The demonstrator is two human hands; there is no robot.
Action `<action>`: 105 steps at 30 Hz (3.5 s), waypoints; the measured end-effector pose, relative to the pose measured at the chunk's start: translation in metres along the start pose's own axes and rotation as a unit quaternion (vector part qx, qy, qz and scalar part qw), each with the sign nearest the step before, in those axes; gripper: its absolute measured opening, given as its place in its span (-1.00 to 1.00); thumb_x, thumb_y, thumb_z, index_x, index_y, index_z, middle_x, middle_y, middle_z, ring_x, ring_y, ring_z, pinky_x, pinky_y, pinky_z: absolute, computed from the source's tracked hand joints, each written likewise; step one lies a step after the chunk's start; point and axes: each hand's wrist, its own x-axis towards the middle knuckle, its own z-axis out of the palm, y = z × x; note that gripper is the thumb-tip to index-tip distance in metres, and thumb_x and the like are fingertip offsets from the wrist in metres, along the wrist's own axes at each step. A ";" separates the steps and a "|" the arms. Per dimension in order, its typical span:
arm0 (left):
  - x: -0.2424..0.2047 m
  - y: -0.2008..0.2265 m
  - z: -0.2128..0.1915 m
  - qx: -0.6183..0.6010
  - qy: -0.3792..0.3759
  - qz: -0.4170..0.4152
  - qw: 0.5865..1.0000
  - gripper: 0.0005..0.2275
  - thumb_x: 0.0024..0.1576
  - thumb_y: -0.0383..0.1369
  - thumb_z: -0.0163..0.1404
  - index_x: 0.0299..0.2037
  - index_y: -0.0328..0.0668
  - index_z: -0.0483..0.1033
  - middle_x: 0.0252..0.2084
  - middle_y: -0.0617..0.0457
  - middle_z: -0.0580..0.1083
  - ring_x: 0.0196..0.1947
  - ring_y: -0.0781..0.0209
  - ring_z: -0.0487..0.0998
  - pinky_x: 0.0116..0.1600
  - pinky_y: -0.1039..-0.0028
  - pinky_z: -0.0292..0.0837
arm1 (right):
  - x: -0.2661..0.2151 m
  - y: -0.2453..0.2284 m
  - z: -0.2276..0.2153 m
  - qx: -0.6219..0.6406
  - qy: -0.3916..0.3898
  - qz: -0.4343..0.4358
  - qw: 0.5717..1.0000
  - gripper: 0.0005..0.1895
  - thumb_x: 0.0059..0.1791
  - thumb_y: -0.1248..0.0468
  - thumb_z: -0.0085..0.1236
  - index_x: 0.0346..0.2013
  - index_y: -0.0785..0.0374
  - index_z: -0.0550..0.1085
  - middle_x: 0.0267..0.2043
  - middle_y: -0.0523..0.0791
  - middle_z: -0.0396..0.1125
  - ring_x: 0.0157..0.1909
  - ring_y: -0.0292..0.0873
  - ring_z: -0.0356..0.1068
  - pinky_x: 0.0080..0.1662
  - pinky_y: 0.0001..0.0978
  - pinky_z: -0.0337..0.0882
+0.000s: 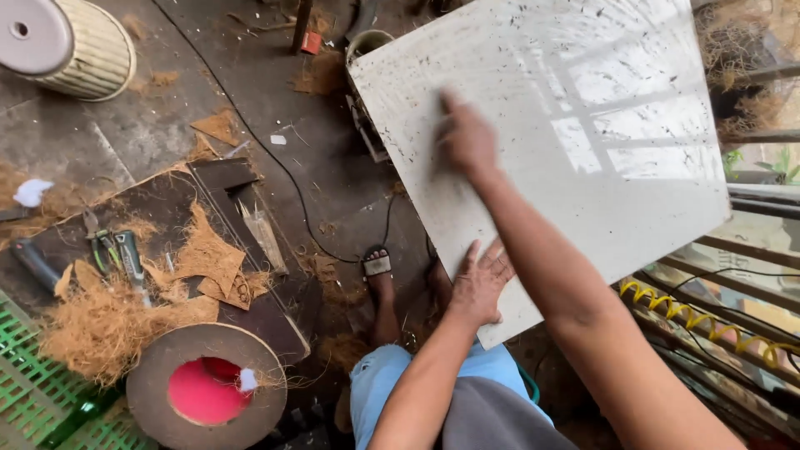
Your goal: The person uses a knife to scrape a white rectangular board, repeatedly moving the blade across the surface to remove residue. The person holds the board steady with one hand while scraping with the other, occasionally adjusting grip and position.
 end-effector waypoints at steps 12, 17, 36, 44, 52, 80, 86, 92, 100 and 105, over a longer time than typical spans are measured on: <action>-0.008 -0.005 -0.011 0.015 0.013 0.008 1.000 0.02 -0.19 0.36 0.05 0.47 0.24 -0.10 0.55 0.29 -0.15 0.54 0.03 -0.38 0.49 -0.11 -0.52 | 0.001 0.006 -0.029 -0.026 0.026 -0.061 0.997 -0.39 0.02 0.34 -0.16 0.36 -0.13 0.10 -0.10 0.10 0.31 -0.03 0.33 0.38 0.00 0.23 0.36; -0.009 -0.008 -0.015 -0.056 0.000 0.034 0.998 -0.07 -0.12 0.32 -0.04 0.45 0.15 -0.03 0.53 0.24 -0.07 0.54 0.03 -0.33 0.49 -0.12 -0.49 | -0.043 -0.031 -0.011 0.068 -0.095 -0.145 0.982 -0.42 -0.03 0.28 -0.16 0.24 -0.36 0.30 -0.07 -0.13 0.43 0.04 0.13 0.42 0.07 0.05 0.41; 0.014 -0.220 -0.041 -0.409 0.233 -0.538 0.699 -0.34 0.24 0.16 -0.29 0.47 0.03 0.02 0.50 -0.04 -0.01 0.49 -0.13 -0.10 0.44 -0.01 -0.22 | -0.026 0.190 -0.047 0.586 0.028 0.066 0.807 -0.71 0.13 0.37 -0.01 0.13 0.08 0.30 -0.55 0.05 0.27 -0.71 -0.01 0.31 -0.68 -0.29 0.29; 0.033 -0.145 -0.047 -0.189 0.373 -0.310 0.854 -0.36 0.18 -0.03 -0.11 0.42 -0.18 0.10 0.48 -0.17 0.02 0.49 -0.19 -0.07 0.48 -0.04 -0.25 | -0.031 0.176 -0.061 0.599 0.018 0.054 0.799 -0.71 0.10 0.37 0.01 0.12 0.14 0.31 -0.56 -0.01 0.29 -0.71 -0.05 0.31 -0.68 -0.32 0.32; 0.055 -0.158 -0.075 -0.084 0.298 -0.350 0.884 -0.36 0.22 0.02 -0.10 0.47 -0.04 0.08 0.51 0.06 0.06 0.49 -0.06 -0.01 0.44 -0.21 -0.29 | -0.039 0.191 -0.065 0.609 -0.004 0.051 0.792 -0.69 0.10 0.35 0.01 0.15 0.12 0.29 -0.52 -0.01 0.26 -0.70 -0.04 0.31 -0.67 -0.28 0.33; 0.103 0.044 0.017 -0.028 0.216 -0.126 0.968 -0.45 0.23 -0.03 -0.34 0.40 -0.03 0.17 0.42 0.01 0.21 0.48 0.02 0.07 0.47 0.04 -0.11 | -0.027 0.184 -0.062 0.634 -0.033 -0.001 0.773 -0.76 0.12 0.37 -0.05 0.10 0.28 0.30 -0.61 0.03 0.25 -0.70 -0.03 0.33 -0.66 -0.29 0.36; -0.010 -0.100 0.040 -0.017 0.326 -0.401 0.856 -0.34 0.09 -0.07 0.10 0.38 -0.15 0.26 0.39 -0.18 0.21 0.38 -0.27 0.11 0.29 -0.20 0.03 | -0.032 0.178 -0.069 0.617 -0.045 0.008 0.786 -0.77 0.12 0.36 -0.05 0.08 0.27 0.31 -0.60 0.03 0.26 -0.68 -0.07 0.35 -0.63 -0.34 0.38; -0.064 -0.143 0.028 -0.213 0.476 -0.650 0.553 -0.40 0.28 -0.27 -0.01 0.46 -0.32 0.01 0.47 -0.38 -0.18 0.48 -0.35 -0.28 0.44 -0.25 -0.20 | -0.028 0.173 -0.073 0.610 -0.030 0.008 0.792 -0.77 0.10 0.35 -0.04 0.06 0.29 0.33 -0.63 0.03 0.27 -0.69 -0.08 0.35 -0.65 -0.33 0.38; 0.071 -0.062 -0.031 -0.183 0.238 -0.282 0.911 -0.32 0.23 0.07 -0.19 0.51 0.03 -0.12 0.56 -0.03 -0.20 0.54 -0.10 -0.28 0.47 -0.13 -0.42 | -0.034 0.173 -0.067 0.581 -0.033 0.020 0.813 -0.85 0.11 0.30 0.01 -0.07 0.31 0.35 -0.62 0.02 0.30 -0.68 -0.10 0.36 -0.63 -0.33 0.40; 0.078 -0.076 -0.032 -0.059 0.264 -0.267 0.925 -0.24 0.18 0.23 -0.29 0.50 0.00 -0.10 0.55 -0.05 -0.14 0.53 -0.14 -0.17 0.46 -0.15 -0.29 | -0.018 0.172 -0.067 0.546 -0.011 0.038 0.837 -0.80 0.10 0.26 0.02 -0.10 0.30 0.26 -0.59 0.04 0.32 -0.70 -0.05 0.36 -0.67 -0.25 0.37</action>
